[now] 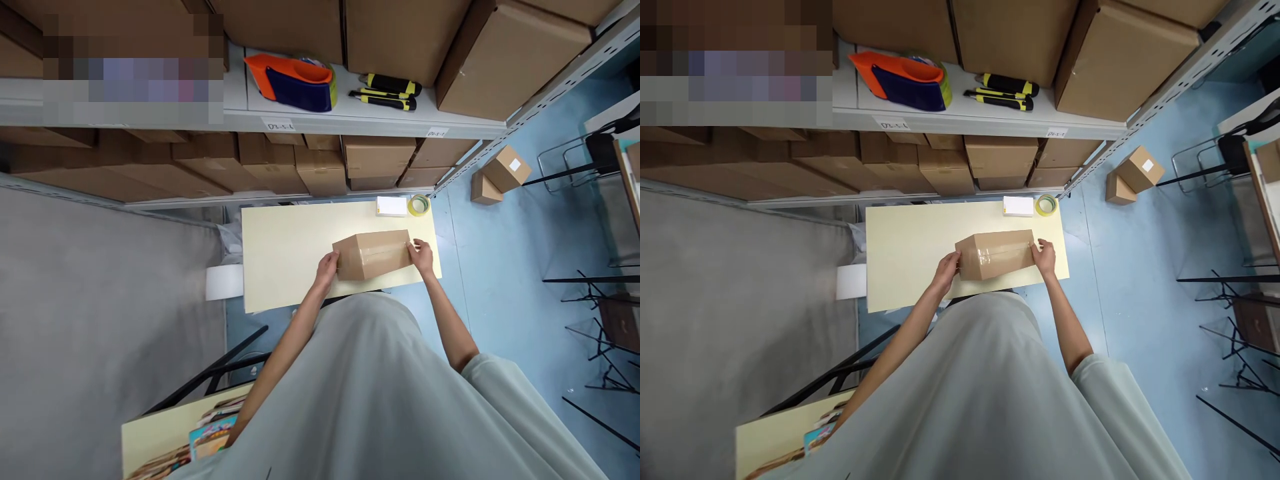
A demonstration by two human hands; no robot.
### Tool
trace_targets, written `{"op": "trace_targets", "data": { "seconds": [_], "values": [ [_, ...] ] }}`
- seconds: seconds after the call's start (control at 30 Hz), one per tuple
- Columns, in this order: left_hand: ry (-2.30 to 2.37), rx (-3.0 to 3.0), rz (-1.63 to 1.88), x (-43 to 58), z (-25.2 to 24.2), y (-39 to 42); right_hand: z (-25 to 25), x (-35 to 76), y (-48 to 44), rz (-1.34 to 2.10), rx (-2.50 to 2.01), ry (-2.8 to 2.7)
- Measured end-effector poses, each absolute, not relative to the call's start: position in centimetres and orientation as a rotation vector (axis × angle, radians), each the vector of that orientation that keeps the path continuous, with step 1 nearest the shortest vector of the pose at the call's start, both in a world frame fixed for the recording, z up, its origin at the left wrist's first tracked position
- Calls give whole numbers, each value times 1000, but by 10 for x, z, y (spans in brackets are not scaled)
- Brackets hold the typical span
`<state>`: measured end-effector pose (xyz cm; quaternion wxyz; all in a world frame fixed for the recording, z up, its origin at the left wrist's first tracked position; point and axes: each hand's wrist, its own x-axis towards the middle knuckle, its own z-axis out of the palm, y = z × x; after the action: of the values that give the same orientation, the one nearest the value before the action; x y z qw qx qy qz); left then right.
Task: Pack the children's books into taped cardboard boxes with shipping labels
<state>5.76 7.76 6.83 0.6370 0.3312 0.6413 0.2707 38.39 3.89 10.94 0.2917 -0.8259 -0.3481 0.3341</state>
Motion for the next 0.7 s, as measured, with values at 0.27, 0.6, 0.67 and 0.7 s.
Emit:
{"op": "trace_targets", "data": {
  "seconds": [0.27, 0.6, 0.67, 0.7],
  "values": [
    [1301, 751, 743, 76, 105, 70, 174, 329, 9, 1074, -1971, -1176],
    [1411, 1040, 837, 50, 152, 83, 170, 309, 25, 1426, -1688, -955],
    [1420, 1009, 815, 47, 146, 82, 162, 304, 26, 1452, -1650, -937],
    [1421, 995, 808, 47, 143, 80, 159, 303, 27, 1457, -1639, -933]
  ]
}}
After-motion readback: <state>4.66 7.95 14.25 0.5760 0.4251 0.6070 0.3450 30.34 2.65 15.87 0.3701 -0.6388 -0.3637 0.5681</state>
